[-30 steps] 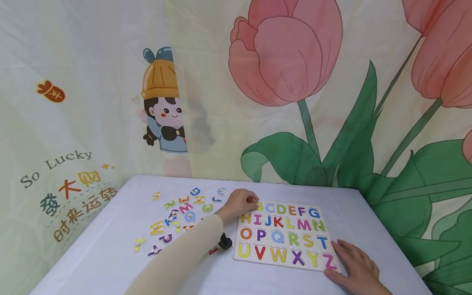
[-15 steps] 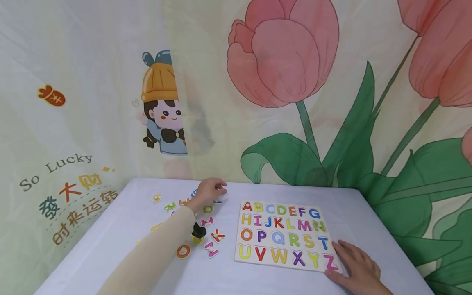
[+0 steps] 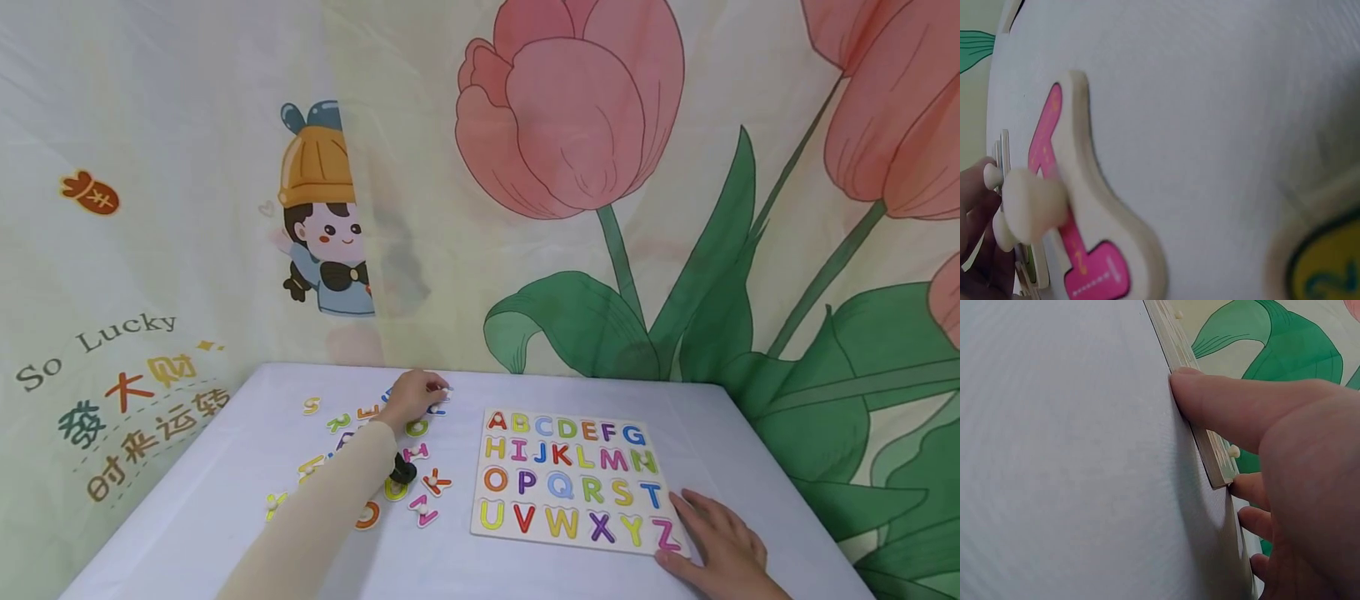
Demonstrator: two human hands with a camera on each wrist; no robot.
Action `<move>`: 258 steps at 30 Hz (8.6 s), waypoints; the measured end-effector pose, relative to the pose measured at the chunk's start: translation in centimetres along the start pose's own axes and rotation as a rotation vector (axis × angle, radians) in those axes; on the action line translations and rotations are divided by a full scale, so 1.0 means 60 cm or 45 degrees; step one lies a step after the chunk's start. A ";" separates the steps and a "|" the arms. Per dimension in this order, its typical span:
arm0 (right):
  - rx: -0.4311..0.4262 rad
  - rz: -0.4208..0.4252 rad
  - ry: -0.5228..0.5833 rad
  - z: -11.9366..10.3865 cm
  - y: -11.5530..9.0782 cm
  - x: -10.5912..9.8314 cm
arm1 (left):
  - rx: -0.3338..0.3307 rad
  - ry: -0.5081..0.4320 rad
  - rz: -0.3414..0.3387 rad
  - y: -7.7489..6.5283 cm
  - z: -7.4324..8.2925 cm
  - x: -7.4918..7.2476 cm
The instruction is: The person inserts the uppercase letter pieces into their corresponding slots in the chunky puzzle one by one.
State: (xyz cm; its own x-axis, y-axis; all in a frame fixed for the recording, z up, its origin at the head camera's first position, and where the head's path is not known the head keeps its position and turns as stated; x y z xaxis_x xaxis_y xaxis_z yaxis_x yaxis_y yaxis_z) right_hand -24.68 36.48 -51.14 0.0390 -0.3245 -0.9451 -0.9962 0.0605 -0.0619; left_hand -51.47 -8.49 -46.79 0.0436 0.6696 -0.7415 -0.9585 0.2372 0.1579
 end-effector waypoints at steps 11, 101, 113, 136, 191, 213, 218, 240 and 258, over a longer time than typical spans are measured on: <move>-0.019 -0.003 0.027 -0.001 0.001 0.002 | 0.033 -0.042 0.109 -0.013 0.033 -0.003; 0.000 0.008 -0.014 -0.002 -0.003 0.002 | 0.369 0.171 -0.428 -0.104 0.004 -0.059; 0.008 0.008 -0.022 0.000 -0.002 0.001 | 0.461 0.144 -0.451 -0.098 0.006 -0.051; 0.003 0.018 0.000 0.003 -0.002 0.003 | 0.559 0.090 -0.288 -0.082 0.078 -0.007; -0.049 0.055 -0.006 -0.006 -0.005 -0.004 | 0.182 -0.001 -0.107 -0.029 0.305 0.236; -0.043 0.069 0.000 -0.010 -0.005 -0.009 | 0.098 -0.101 -0.082 -0.011 0.282 0.248; -0.052 0.079 -0.009 -0.010 -0.005 -0.008 | 0.060 -0.188 -0.090 -0.004 0.266 0.256; -0.020 0.043 -0.032 -0.005 -0.002 -0.001 | 0.086 -0.274 -0.265 -0.017 0.265 0.243; 0.019 -0.005 -0.079 -0.001 -0.002 0.001 | 0.439 -0.149 -0.432 -0.028 0.172 0.015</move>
State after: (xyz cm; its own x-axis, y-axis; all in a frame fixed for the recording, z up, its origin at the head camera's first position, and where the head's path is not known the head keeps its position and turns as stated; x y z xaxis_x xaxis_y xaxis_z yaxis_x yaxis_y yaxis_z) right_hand -24.56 36.42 -51.15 0.0483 -0.2654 -0.9629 -0.9948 0.0735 -0.0702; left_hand -46.89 -1.02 -40.98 0.3875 0.5841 -0.7132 -0.7366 0.6614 0.1414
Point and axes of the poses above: each hand's wrist, its own y-axis towards the middle knuckle, its own x-axis out of the palm, z = x × y, the point moved 9 cm from there along y, towards the middle knuckle, and after that the axes turned 6 degrees about -y, right-handed, at the moved point
